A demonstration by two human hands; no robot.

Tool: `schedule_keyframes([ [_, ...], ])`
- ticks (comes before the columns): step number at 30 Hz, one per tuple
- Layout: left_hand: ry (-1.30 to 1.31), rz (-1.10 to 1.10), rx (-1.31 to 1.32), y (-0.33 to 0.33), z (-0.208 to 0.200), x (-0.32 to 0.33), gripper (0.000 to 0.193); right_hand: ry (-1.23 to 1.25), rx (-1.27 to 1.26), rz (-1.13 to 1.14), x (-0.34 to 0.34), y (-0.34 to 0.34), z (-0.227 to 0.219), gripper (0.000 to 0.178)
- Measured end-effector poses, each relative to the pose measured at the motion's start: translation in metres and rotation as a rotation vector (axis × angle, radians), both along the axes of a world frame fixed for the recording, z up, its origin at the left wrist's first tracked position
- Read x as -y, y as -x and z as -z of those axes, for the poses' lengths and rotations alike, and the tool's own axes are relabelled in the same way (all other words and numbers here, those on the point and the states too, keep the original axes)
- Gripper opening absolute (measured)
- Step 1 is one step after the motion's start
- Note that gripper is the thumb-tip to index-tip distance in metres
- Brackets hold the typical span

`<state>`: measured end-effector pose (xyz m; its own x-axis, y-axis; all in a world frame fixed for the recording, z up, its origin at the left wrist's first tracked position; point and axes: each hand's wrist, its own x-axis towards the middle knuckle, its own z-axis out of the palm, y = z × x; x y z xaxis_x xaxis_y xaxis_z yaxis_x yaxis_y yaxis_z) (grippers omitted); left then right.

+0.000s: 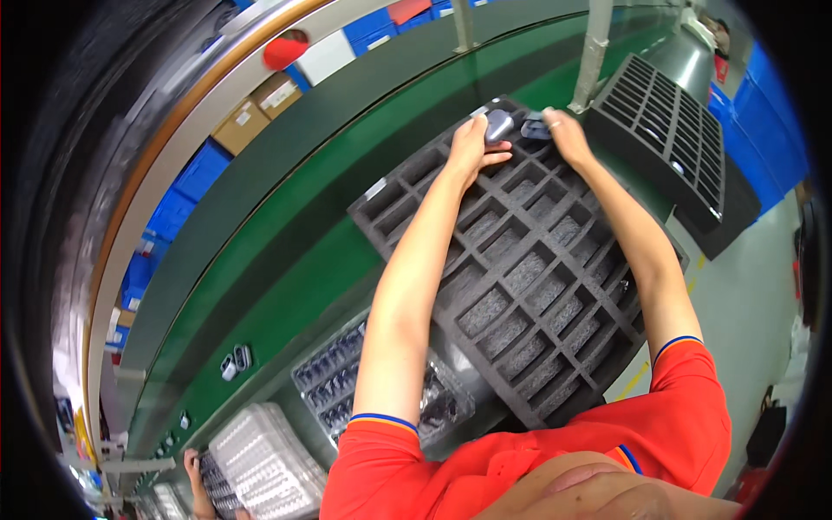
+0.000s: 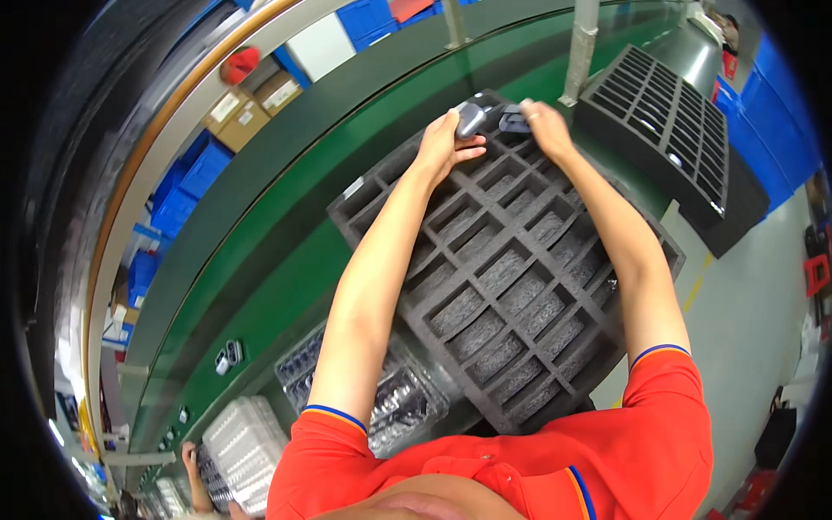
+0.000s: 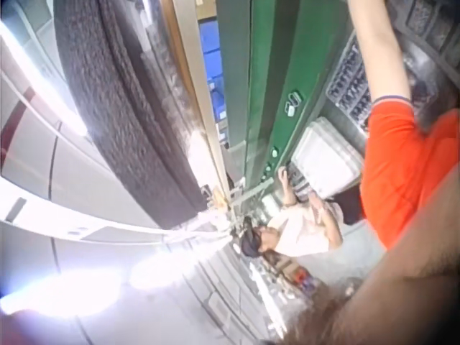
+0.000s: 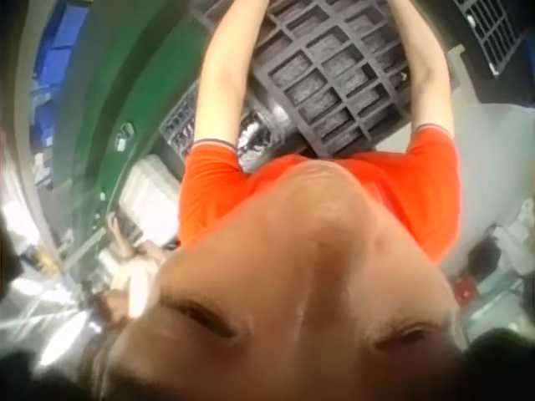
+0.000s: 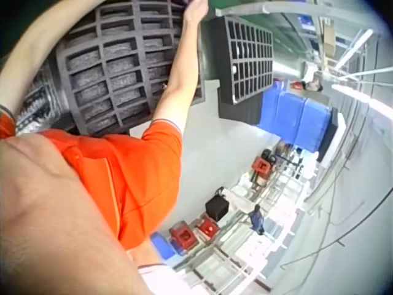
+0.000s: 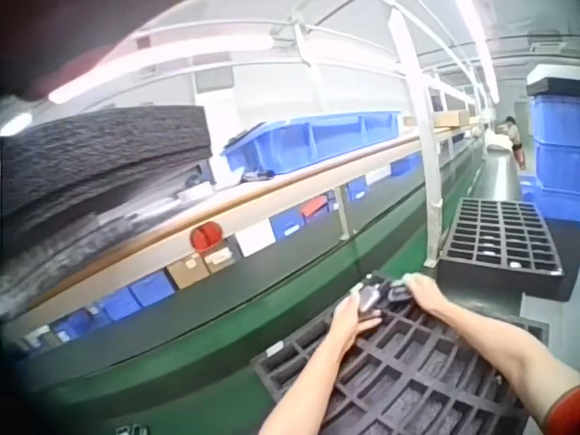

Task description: Packing electronic components, likely earbud cases, into plastic trays and sorting them into crates on a production line.

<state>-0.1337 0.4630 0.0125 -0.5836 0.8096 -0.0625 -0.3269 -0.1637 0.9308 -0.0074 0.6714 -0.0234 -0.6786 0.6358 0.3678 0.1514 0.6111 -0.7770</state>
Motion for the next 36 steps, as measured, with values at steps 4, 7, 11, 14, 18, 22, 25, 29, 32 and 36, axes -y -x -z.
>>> schedule_keyframes([
  [4,-0.280,0.079,0.459,-0.012,-0.003,0.100,0.042,0.381,-0.069,-0.132,0.065,-0.001,-0.040,0.049],
  [7,-0.435,0.211,0.734,-0.044,-0.019,0.167,0.040,0.756,-0.068,-0.398,0.154,-0.022,-0.072,0.047],
  [11,-0.393,0.069,0.643,-0.110,-0.034,0.230,0.032,1.014,0.129,-0.624,0.230,-0.051,-0.075,0.044],
  [14,-0.356,-0.025,0.618,-0.149,-0.037,0.275,0.027,0.894,0.192,-0.685,0.275,-0.065,-0.069,0.041],
  [18,-0.196,-0.469,0.406,-0.198,-0.020,0.308,0.041,0.595,0.097,-0.705,0.318,-0.077,-0.056,0.028],
  [22,-0.063,-0.450,0.182,-0.220,-0.017,0.324,0.059,0.325,-0.098,-0.726,0.353,-0.094,-0.054,0.021],
  [25,-0.060,-0.512,0.123,-0.225,-0.015,0.322,0.047,0.445,-0.139,-0.796,0.371,-0.099,-0.054,0.020],
  [29,0.092,-0.502,-0.071,-0.229,-0.017,0.325,0.029,0.455,0.131,-0.759,0.359,-0.098,-0.057,0.031],
  [32,0.197,-0.599,-0.243,-0.233,-0.013,0.329,0.025,0.532,0.256,-0.761,0.356,-0.091,-0.060,0.032],
  [36,0.235,-0.626,-0.450,-0.248,0.000,0.324,0.020,0.022,-0.158,-0.979,0.346,-0.104,-0.081,0.020],
])
